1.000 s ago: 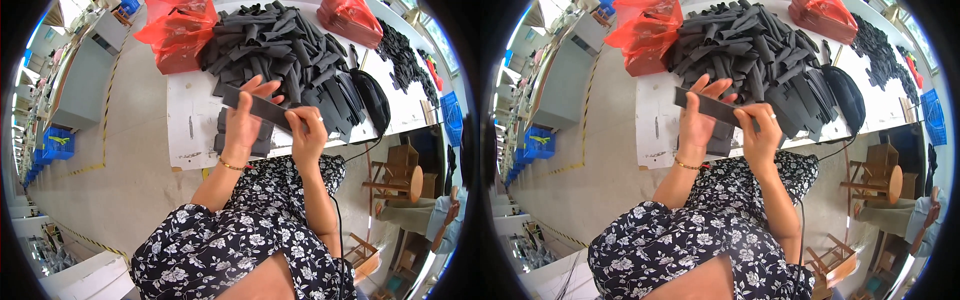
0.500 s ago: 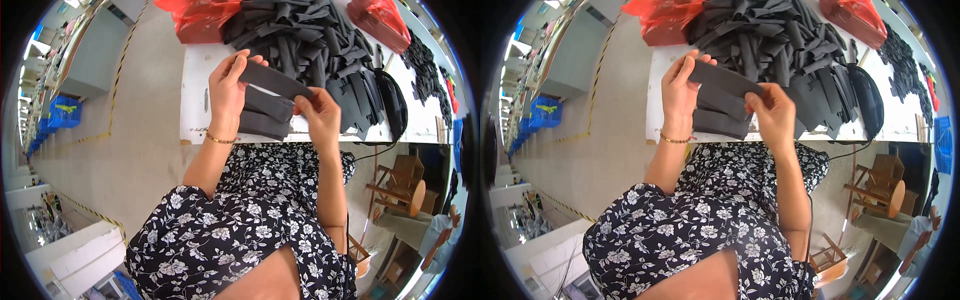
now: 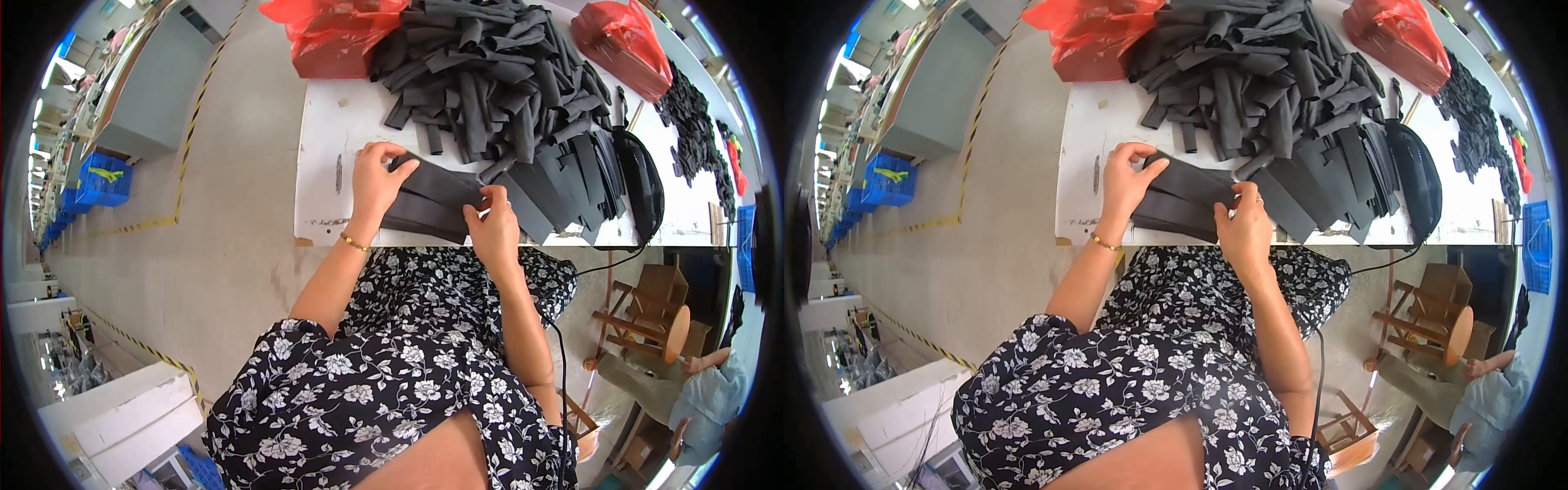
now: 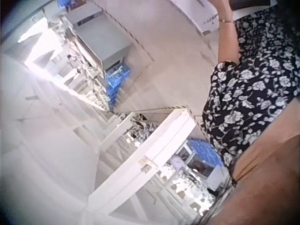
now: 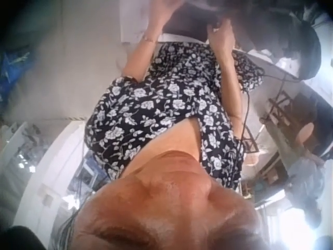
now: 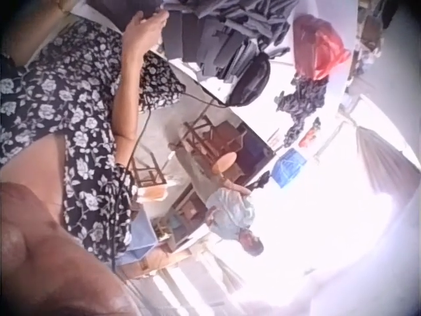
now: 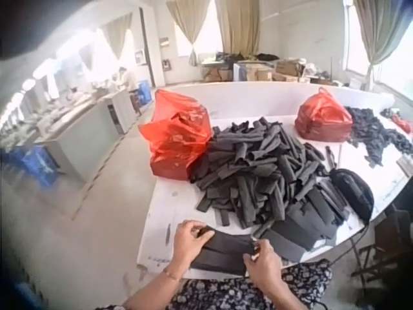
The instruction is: Sorting and stacking small gray rectangular components on a factory workbench.
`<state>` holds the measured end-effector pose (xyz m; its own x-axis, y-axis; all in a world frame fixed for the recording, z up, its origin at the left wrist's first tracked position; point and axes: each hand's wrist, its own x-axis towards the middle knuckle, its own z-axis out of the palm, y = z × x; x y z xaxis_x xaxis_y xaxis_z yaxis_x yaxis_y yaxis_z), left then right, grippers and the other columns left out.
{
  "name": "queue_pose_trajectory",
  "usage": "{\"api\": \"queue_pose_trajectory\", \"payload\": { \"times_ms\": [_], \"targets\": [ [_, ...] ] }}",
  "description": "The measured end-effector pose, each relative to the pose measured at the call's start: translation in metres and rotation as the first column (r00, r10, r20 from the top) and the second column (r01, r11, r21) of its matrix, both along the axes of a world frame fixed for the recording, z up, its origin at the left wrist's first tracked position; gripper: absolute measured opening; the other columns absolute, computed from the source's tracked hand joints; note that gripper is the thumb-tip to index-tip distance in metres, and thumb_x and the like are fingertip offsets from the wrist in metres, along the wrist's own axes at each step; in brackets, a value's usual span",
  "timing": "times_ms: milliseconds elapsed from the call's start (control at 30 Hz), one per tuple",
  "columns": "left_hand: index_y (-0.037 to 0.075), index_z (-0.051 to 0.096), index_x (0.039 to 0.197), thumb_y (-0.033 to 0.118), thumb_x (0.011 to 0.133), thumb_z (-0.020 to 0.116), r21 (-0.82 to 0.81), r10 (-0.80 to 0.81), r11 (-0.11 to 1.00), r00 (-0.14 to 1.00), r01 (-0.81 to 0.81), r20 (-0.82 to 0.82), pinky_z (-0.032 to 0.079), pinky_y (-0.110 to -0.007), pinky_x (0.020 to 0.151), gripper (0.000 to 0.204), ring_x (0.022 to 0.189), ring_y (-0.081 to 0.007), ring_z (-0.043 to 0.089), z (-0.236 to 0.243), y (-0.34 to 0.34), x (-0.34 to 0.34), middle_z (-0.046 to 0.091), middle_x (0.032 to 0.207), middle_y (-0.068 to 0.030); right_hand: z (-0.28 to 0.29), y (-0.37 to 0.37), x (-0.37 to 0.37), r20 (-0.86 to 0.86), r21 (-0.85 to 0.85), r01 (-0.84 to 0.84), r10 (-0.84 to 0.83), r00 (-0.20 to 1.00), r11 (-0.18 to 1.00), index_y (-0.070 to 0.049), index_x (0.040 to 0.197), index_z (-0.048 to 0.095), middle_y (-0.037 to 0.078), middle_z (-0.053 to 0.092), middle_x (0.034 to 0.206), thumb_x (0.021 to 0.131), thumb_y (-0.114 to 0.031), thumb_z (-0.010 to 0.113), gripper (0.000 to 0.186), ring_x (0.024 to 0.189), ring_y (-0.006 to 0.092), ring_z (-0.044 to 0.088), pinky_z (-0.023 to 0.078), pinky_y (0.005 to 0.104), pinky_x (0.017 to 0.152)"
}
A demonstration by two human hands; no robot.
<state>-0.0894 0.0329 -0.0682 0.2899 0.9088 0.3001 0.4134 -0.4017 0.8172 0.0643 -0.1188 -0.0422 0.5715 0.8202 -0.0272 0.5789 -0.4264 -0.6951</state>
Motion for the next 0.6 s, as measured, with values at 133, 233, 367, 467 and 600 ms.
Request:
{"api": "queue_pose_trajectory", "payload": {
  "times_ms": [133, 233, 367, 467, 600],
  "targets": [
    [0.006, 0.069, 0.083, 0.017, 0.076, 0.078, 0.152, 0.006, 0.988, 0.999, -0.012, 0.035, 0.047, -0.035, 0.076, 0.015, 0.085, -0.0226, 0.057, 0.024, 0.009, 0.023, 0.063, 0.087, -0.0064, 0.013, 0.011, 0.015, -0.003, 0.128, -0.026, 0.027, 1.0, 0.991, -0.003, 0.112, 0.054, 0.015, 0.064, 0.094, 0.084, -0.016, 0.069, 0.034, 0.077, 0.0324, 0.063, 0.049, 0.042, 0.069],
    [0.005, 0.069, 0.084, 0.018, 0.08, 0.076, 0.071, -0.151, 0.988, 0.973, 0.14, 0.175, 0.049, -0.036, 0.069, 0.015, 0.071, -0.0215, 0.06, 0.048, 0.025, 0.056, 0.064, 0.077, -0.0067, 0.018, 0.008, 0.03, -0.029, 0.139, 0.009, -0.005, 1.0, 0.99, -0.003, 0.111, 0.055, 0.015, 0.064, 0.094, 0.085, -0.017, 0.07, 0.033, 0.077, 0.0325, 0.063, 0.049, 0.042, 0.068],
    [0.004, 0.068, 0.082, 0.042, 0.073, 0.08, -0.114, -0.131, 0.987, 0.982, 0.116, -0.135, 0.052, -0.038, 0.07, 0.041, 0.076, -0.0288, 0.067, 0.037, 0.057, 0.117, 0.069, 0.079, -0.0112, -0.001, -0.023, 0.058, 0.58, 0.024, 0.025, -0.034, 0.814, 0.999, -0.004, 0.113, 0.059, 0.011, 0.06, 0.104, 0.082, -0.022, 0.071, 0.038, 0.097, 0.03, 0.058, 0.046, 0.0414, 0.078],
    [0.005, 0.071, 0.08, 0.04, 0.065, 0.083, -0.018, -0.156, 0.987, 0.929, 0.16, -0.337, 0.053, -0.041, 0.073, 0.039, 0.08, -0.0324, 0.068, 0.02, 0.066, 0.135, 0.07, 0.078, -0.0133, -0.04, -0.032, 0.067, 0.716, -0.189, -0.088, 0.199, 0.669, 0.978, 0.001, 0.118, 0.058, 0.01, 0.057, 0.107, 0.082, -0.028, 0.067, 0.047, 0.104, 0.026, 0.051, 0.044, 0.0387, 0.084],
    [0.004, 0.073, 0.078, 0.023, 0.075, 0.078, -0.392, -0.255, 0.889, 0.967, 0.238, 0.009, 0.052, -0.033, 0.062, 0.021, 0.067, -0.0186, 0.069, 0.031, 0.077, 0.126, 0.07, 0.072, -0.0091, -0.06, -0.041, 0.065, 0.87, -0.167, -0.154, 0.219, 0.442, 0.974, 0.007, 0.11, 0.06, 0.014, 0.059, 0.1, 0.085, -0.015, 0.06, 0.034, 0.099, 0.0282, 0.053, 0.044, 0.0386, 0.084]
  ]
}}
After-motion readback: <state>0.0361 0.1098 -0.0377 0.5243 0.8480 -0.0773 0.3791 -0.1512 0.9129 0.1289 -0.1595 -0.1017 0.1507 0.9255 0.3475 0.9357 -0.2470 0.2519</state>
